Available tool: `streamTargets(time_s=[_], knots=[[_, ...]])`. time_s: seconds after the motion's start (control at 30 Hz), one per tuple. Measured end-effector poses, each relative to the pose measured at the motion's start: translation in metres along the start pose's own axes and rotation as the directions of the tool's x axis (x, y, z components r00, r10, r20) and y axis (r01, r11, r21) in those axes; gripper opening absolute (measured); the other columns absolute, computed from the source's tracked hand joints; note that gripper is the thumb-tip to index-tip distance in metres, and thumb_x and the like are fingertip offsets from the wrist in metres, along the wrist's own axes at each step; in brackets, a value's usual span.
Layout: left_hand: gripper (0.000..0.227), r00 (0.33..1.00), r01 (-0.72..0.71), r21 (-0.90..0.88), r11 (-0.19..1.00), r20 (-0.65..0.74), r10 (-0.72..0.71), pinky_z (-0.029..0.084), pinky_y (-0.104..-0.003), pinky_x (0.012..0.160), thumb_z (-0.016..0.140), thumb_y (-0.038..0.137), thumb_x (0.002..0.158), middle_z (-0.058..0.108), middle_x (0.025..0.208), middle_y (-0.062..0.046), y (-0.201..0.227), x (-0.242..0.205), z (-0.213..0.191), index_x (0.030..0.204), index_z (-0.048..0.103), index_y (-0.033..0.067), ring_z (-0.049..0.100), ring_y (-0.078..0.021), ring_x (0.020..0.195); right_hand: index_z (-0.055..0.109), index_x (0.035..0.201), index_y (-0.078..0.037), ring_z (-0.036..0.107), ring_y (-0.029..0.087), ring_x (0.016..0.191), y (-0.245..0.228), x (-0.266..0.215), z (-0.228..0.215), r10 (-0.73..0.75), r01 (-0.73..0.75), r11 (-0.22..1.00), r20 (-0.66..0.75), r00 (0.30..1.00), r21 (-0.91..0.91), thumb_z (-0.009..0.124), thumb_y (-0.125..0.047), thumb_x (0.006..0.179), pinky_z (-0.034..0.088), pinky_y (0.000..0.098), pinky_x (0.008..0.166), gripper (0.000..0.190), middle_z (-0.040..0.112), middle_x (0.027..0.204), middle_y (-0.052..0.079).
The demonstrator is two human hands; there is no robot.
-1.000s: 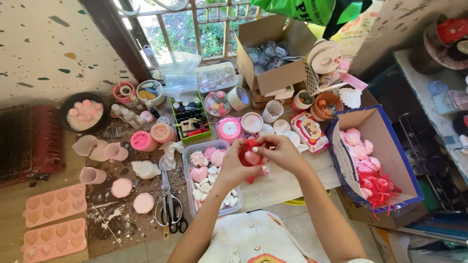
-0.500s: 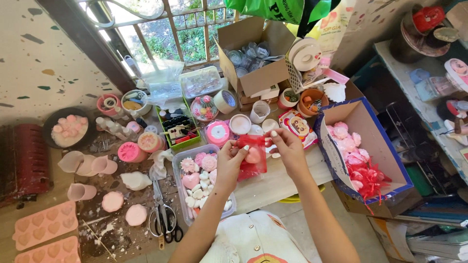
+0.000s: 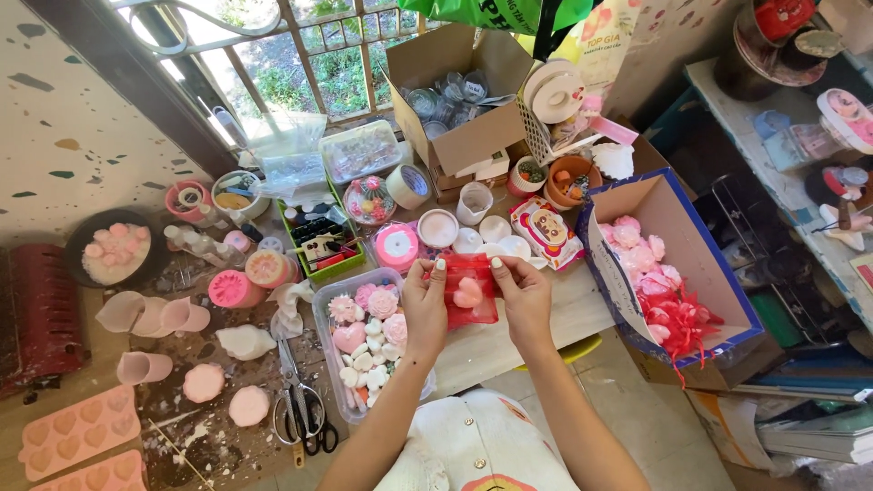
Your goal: The person places flower-shaped and heart-shaped wax items into small red drawstring bags by hand.
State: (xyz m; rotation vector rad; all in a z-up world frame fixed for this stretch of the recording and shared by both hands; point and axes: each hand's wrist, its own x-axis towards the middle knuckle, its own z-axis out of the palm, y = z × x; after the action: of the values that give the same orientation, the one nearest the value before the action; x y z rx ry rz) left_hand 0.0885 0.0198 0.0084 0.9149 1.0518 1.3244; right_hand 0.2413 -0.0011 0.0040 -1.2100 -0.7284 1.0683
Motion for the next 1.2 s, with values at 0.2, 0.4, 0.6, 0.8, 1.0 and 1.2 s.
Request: streamTargets(time_s=[0.2,0.4,0.6,0.8,1.0,1.2], knots=[[0.027,0.989,-0.002,0.003,1.0,-0.151,0.003,0.034,-0.024,0.06,0.056,0.022,0.111,0.046,0.074,0.002,-0.023,-0.002,0.0,0.092,0.054,0.0047,0.037,-0.0063,0.069,0.073,0.104,0.004,0.069,0.013,0.069,-0.01,-0.013,0.008,-0.065,0.069,0.997,-0.109,0.992,0.03,0.068,-0.013,0.099,0.058,0.0273,0.061,0.018,0.076,0.091,0.008],[0.023,0.968,-0.1,-0.074,0.992,-0.237,0.079,0.045,-0.022,0.067,0.054,0.02,0.109,0.056,0.079,0.002,-0.018,-0.004,0.002,0.091,0.052,0.0053,0.049,-0.0061,0.074,0.072,0.102,0.005,0.073,0.018,0.067,-0.016,-0.021,0.007,-0.137,0.14,0.99,-0.187,0.973,0.004,0.065,-0.013,0.101,0.058,0.0281,0.061,0.019,0.076,0.089,0.012],[0.023,0.961,-0.045,-0.206,0.978,-0.276,-0.014,0.053,-0.025,0.066,0.052,0.02,0.109,0.066,0.08,-0.006,-0.02,-0.001,-0.001,0.091,0.051,0.0057,0.066,-0.0114,0.072,0.071,0.1,0.005,0.074,0.02,0.068,-0.018,-0.026,0.001,-0.174,0.176,0.984,-0.241,0.955,-0.012,0.065,-0.014,0.102,0.057,0.0278,0.063,0.02,0.075,0.087,0.012],[0.027,0.93,-0.023,-0.118,0.993,-0.367,-0.023,0.05,-0.029,0.072,0.054,0.022,0.111,0.059,0.084,-0.006,-0.092,0.025,-0.027,0.091,0.051,0.0039,0.058,-0.0129,0.077,0.075,0.099,0.003,0.065,0.016,0.07,-0.014,-0.016,-0.012,-0.107,0.072,0.965,-0.127,0.986,-0.254,0.069,-0.008,0.098,0.05,0.027,0.062,0.013,0.072,0.083,0.01],[0.022,0.935,0.136,-0.182,0.974,-0.3,-0.187,0.051,-0.029,0.078,0.052,0.024,0.107,0.071,0.091,-0.011,-0.061,0.003,-0.006,0.094,0.05,0.0062,0.063,-0.0132,0.082,0.064,0.084,-0.001,0.069,0.013,0.101,-0.011,-0.015,-0.003,-0.346,0.43,0.869,0.323,0.881,-0.243,0.071,0.002,0.091,0.056,0.0248,0.089,0.01,0.073,0.112,0.007],[0.016,0.996,0.059,-0.162,0.985,-0.054,-0.069,0.053,-0.029,0.088,0.06,0.018,0.102,0.075,0.108,-0.011,-0.04,-0.011,0.002,0.101,0.053,0.0046,0.068,-0.0134,0.098,0.07,0.1,0.001,0.066,0.012,0.087,0.041,-0.002,-0.011,0.105,-0.077,0.99,0.255,0.961,-0.118,0.071,-0.001,0.095,0.054,0.0265,0.08,0.005,0.072,0.097,0.01]])
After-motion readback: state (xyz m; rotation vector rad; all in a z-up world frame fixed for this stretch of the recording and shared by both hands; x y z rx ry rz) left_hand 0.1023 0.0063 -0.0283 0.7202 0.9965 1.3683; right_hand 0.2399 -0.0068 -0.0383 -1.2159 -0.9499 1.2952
